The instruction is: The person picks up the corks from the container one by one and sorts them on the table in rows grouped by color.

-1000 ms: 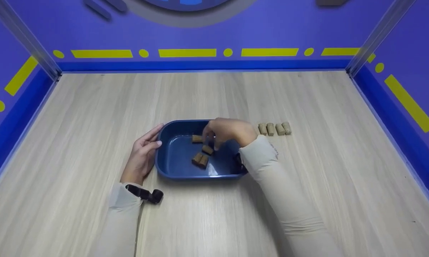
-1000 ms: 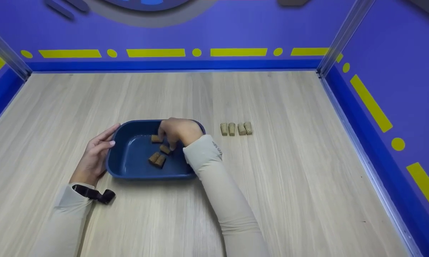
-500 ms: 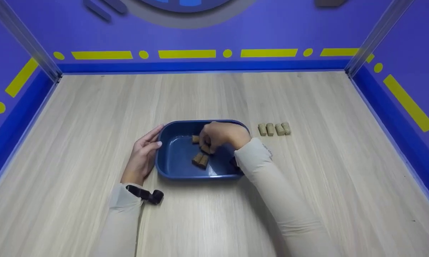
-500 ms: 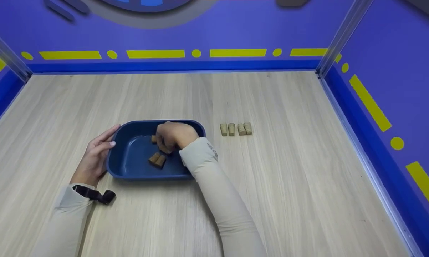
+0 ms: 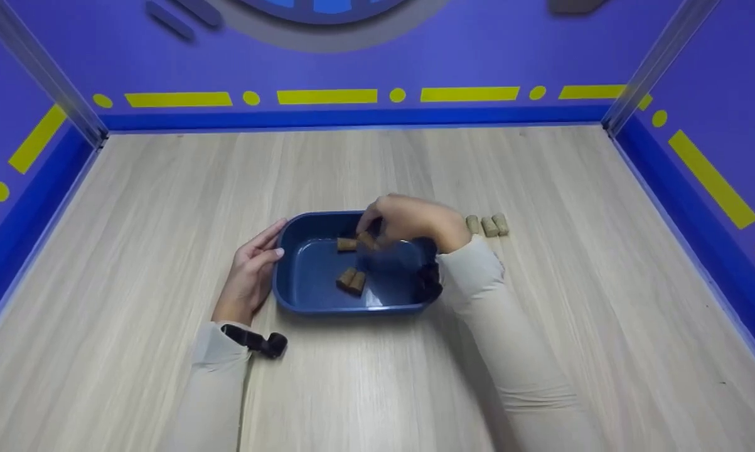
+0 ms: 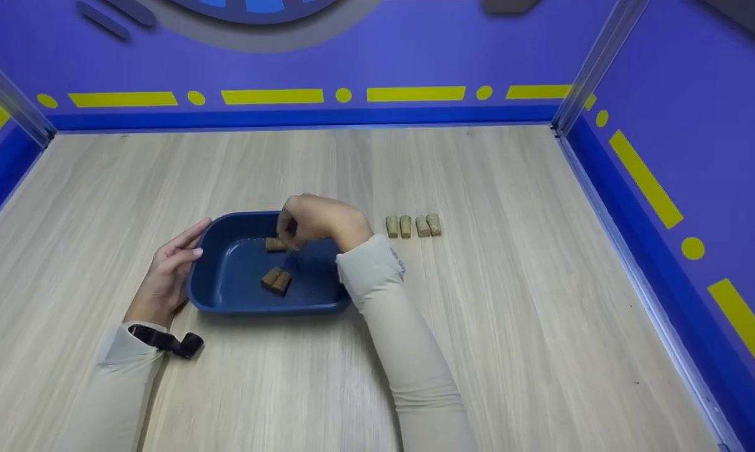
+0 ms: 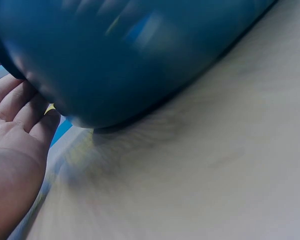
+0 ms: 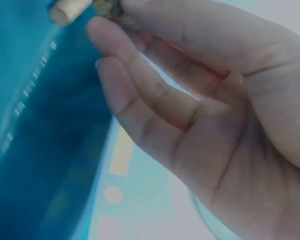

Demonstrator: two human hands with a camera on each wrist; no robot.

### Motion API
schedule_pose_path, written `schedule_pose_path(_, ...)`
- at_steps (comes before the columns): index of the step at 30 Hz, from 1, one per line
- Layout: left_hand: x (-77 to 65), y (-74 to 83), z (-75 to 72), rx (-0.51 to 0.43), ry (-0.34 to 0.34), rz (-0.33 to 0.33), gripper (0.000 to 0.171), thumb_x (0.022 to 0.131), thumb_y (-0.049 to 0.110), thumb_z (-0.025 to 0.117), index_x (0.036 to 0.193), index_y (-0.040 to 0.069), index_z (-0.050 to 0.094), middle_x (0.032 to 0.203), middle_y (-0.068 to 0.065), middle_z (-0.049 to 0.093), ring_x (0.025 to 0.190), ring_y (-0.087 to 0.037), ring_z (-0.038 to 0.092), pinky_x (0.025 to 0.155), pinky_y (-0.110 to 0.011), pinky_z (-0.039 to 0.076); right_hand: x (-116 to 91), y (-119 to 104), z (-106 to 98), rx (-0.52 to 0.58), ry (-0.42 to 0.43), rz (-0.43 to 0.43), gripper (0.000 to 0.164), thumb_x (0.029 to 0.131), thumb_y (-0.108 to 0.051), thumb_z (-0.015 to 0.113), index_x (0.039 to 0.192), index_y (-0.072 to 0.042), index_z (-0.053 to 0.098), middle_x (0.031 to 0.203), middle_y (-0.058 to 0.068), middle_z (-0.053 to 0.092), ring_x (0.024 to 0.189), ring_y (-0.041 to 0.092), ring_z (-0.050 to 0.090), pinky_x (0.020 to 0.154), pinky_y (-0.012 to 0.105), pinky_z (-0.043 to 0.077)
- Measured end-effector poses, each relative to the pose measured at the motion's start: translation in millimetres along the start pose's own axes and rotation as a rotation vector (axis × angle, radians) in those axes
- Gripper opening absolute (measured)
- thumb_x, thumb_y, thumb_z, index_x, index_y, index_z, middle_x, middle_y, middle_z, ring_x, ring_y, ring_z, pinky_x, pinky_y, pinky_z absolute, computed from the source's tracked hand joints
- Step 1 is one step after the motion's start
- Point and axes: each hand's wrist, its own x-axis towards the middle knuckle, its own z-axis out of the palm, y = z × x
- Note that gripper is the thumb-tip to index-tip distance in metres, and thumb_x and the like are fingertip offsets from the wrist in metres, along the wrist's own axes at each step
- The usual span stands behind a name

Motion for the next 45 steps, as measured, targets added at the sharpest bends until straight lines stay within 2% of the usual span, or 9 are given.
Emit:
schedule_pose_path(9, -1.6, 0.5, -0.6, 0.005, 0.009, 0.011, 0.057, 0.084, -0.016, 0.045, 0.14, -0.016, 0.032, 0.134, -0.008, 0.059, 0.121, -0.008, 0.055, 0.102, -0.021, 0.045, -33.5, 20.7, -15.6, 0.131, 0.108, 0.041, 0.036, 0.085, -0.005, 0.067, 0.121, -0.006, 0.066, 0.11, 0.008, 0.068, 0.093, 0.021, 0.068, 0.075, 0.032, 0.055)
schedule_pose_path(13, -0.4, 1.2, 0.1, 0.003, 0.003, 0.013, 0.057, 0.084, -0.016, 0.045, 0.14, -0.015, 0.033, 0.135, -0.009, 0.058, 0.122, -0.008, 0.055, 0.102, -0.021, 0.044, -46.0, 33.0, -17.4, 0.135, 0.165, 0.022, 0.035, 0.088, -0.007, 0.066, 0.123, -0.007, 0.065, 0.113, 0.008, 0.068, 0.094, 0.02, 0.069, 0.077, 0.03, 0.055)
schedule_pose_path(16, 0.3, 1.4, 0.2, 0.009, 0.003, 0.006, 0.058, 0.084, -0.015, 0.045, 0.141, -0.015, 0.033, 0.135, -0.008, 0.058, 0.123, -0.007, 0.054, 0.103, -0.021, 0.043, -54.9, 42.1, -16.6, 0.15, 0.207, 0.023, 0.036, 0.09, -0.01, 0.064, 0.126, -0.008, 0.064, 0.116, 0.009, 0.067, 0.079, 0.019, 0.068, 0.06, 0.026, 0.053)
schedule_pose_path(19, 0.5, 1.6, 0.0, 0.017, 0.001, 0.006, 0.057, 0.084, -0.015, 0.046, 0.141, -0.015, 0.033, 0.135, -0.008, 0.058, 0.123, -0.007, 0.054, 0.103, -0.02, 0.043, -62.7, 52.1, -14.2, 0.175, 0.252, 0.034, 0.036, 0.091, -0.011, 0.063, 0.127, -0.009, 0.063, 0.115, 0.01, 0.065, 0.062, 0.016, 0.059, 0.045, 0.023, 0.044)
schedule_pose_path(21, 0.4, 1.9, -0.4, 0.015, -0.001, 0.008, 0.057, 0.085, -0.015, 0.046, 0.14, -0.015, 0.034, 0.136, -0.009, 0.058, 0.124, -0.007, 0.053, 0.103, -0.02, 0.043, -67.2, 57.8, -12.3, 0.194, 0.275, 0.049, 0.036, 0.092, -0.011, 0.062, 0.128, -0.009, 0.061, 0.112, 0.01, 0.065, 0.054, 0.016, 0.053, 0.041, 0.022, 0.041)
schedule_pose_path(27, -0.1, 1.7, -0.3, 0.032, -0.002, 0.007, 0.057, 0.085, -0.014, 0.047, 0.141, -0.014, 0.034, 0.139, -0.011, 0.054, 0.125, -0.007, 0.052, 0.104, -0.02, 0.042, -77.9, 76.1, -3.8, 0.241, 0.353, 0.042, 0.039, 0.09, -0.004, 0.061, 0.129, -0.004, 0.059, 0.11, 0.013, 0.065, 0.067, 0.016, 0.062, 0.049, 0.022, 0.047)
schedule_pose_path(32, -0.3, 1.3, 0.0, 0.059, 0.011, -0.011, 0.059, 0.085, -0.013, 0.047, 0.142, -0.014, 0.032, 0.136, -0.009, 0.057, 0.122, -0.007, 0.055, 0.102, -0.021, 0.045, -88.4, 91.2, 5.8, 0.261, 0.403, 0.041, 0.042, 0.089, 0.002, 0.061, 0.13, -0.002, 0.057, 0.114, 0.016, 0.061, 0.087, 0.029, 0.067, 0.06, 0.019, 0.051)
schedule_pose_path(35, 0.1, 1.4, 0.1, 0.056, 0.014, -0.014, 0.06, 0.085, -0.013, 0.047, 0.142, -0.013, 0.031, 0.134, -0.007, 0.058, 0.121, -0.008, 0.055, 0.1, -0.021, 0.046, -92.5, 99.5, 11.5, 0.286, 0.42, 0.047, 0.042, 0.088, 0.004, 0.062, 0.129, 0.0, 0.057, 0.115, 0.019, 0.062, 0.09, 0.033, 0.068, 0.066, 0.016, 0.051)
schedule_pose_path(45, 0.5, 0.6, -0.3, 0.065, -0.001, 0.01, 0.059, 0.085, -0.014, 0.046, 0.142, -0.014, 0.032, 0.136, -0.007, 0.057, 0.123, -0.006, 0.053, 0.101, -0.02, 0.044, -101.1, 117.6, 27.9, 0.164, 0.461, 0.044, 0.036, 0.084, 0.003, 0.067, 0.119, 0.003, 0.064, 0.111, 0.017, 0.065, 0.092, 0.029, 0.067, 0.076, 0.021, 0.052)
